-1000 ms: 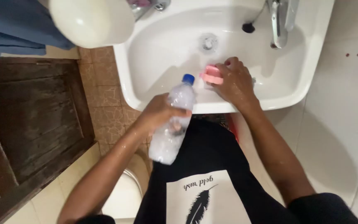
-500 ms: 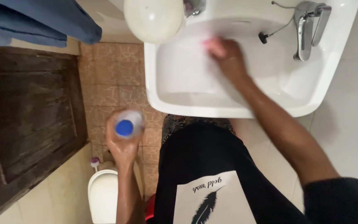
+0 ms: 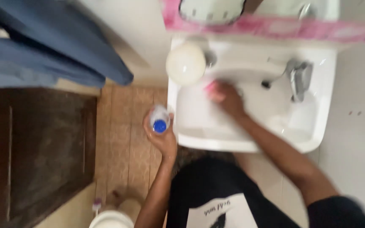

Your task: Cleaning a bathroom sink by scrubbing with a brush and rinsing with water from a bucket and bottle.

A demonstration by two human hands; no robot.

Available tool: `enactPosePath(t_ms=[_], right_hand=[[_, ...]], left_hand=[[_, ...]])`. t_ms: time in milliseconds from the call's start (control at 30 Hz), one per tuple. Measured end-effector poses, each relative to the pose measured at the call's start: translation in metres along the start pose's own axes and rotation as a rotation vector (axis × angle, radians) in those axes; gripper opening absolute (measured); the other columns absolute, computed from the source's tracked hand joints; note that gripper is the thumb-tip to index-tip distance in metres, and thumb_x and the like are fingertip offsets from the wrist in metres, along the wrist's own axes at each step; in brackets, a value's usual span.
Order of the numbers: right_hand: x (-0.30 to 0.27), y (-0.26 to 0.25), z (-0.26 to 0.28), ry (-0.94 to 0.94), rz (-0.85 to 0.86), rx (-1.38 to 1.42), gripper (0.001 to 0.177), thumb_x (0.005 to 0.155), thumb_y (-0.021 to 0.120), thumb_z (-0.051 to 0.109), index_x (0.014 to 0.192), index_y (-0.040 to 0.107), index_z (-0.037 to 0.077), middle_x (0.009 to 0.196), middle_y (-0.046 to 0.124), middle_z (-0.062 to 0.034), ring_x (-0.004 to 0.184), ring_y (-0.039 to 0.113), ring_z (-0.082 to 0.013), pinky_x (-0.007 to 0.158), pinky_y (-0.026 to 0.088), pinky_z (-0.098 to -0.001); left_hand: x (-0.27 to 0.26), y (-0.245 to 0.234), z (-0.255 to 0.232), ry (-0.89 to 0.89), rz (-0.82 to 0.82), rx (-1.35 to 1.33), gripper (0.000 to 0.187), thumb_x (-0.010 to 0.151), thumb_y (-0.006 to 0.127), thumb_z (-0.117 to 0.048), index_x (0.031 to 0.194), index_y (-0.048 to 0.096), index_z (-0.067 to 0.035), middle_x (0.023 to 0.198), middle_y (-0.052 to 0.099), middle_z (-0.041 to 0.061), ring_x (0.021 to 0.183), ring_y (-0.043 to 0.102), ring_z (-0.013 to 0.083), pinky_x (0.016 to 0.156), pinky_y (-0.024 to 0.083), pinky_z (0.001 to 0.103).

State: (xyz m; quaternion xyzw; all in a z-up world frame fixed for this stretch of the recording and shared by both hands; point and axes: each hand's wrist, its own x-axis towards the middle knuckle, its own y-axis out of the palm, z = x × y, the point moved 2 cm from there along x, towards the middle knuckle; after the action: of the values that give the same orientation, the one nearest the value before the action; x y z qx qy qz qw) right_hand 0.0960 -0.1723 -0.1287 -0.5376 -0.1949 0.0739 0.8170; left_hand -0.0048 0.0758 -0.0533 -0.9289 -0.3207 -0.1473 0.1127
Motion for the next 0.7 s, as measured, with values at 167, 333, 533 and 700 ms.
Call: enactPosePath(t_ms=[167, 333, 533, 700], right_hand=[[-0.022, -0.016, 0.068, 0.466, 0.542, 1.22, 0.037, 0.091, 0.072, 0.033, 0.119, 0.071, 0.009, 0.115, 0.073, -0.0093, 0.109, 0.066, -0.0216, 0.097, 0.053, -0.0344], [-0.019, -0.121, 0.038, 0.21, 0.72, 0.36, 0.024, 0.092, 0.071, 0.031, 0.111, 0.073, 0.018, 0.117, 0.073, -0.0047, 0.108, 0.068, -0.0253, 0.094, 0.053, -0.0403], [0.008, -0.022, 0.024, 0.075, 0.135, 0.536, 0.017, 0.097, 0.07, 0.022, 0.112, 0.072, 0.013, 0.107, 0.073, -0.0058, 0.1, 0.07, -0.0261, 0.091, 0.057, -0.0385], [0.001, -0.071, 0.098, -0.119, 0.41, 0.837, 0.029, 0.096, 0.068, 0.03, 0.119, 0.07, 0.013, 0.119, 0.072, -0.0084, 0.112, 0.069, -0.0234, 0.099, 0.059, -0.0395]], left_hand=[[-0.003, 0.006, 0.012, -0.328, -0.086, 0.016, 0.059, 0.084, 0.086, -0.004, 0.133, 0.053, -0.001, 0.124, 0.062, 0.013, 0.113, 0.061, 0.0247, 0.1, 0.052, 0.037], [0.002, 0.012, -0.008, -0.269, -0.074, 0.063, 0.058, 0.081, 0.085, -0.004, 0.13, 0.054, 0.001, 0.124, 0.062, 0.013, 0.112, 0.062, 0.0232, 0.097, 0.052, 0.036], [0.001, 0.015, -0.009, -0.218, -0.104, 0.014, 0.055, 0.082, 0.084, -0.003, 0.128, 0.055, 0.001, 0.12, 0.064, 0.013, 0.109, 0.062, 0.0225, 0.095, 0.053, 0.035], [0.003, 0.015, -0.015, -0.264, -0.103, -0.014, 0.054, 0.081, 0.082, -0.003, 0.129, 0.055, 0.001, 0.119, 0.065, 0.012, 0.108, 0.064, 0.0215, 0.093, 0.055, 0.035]])
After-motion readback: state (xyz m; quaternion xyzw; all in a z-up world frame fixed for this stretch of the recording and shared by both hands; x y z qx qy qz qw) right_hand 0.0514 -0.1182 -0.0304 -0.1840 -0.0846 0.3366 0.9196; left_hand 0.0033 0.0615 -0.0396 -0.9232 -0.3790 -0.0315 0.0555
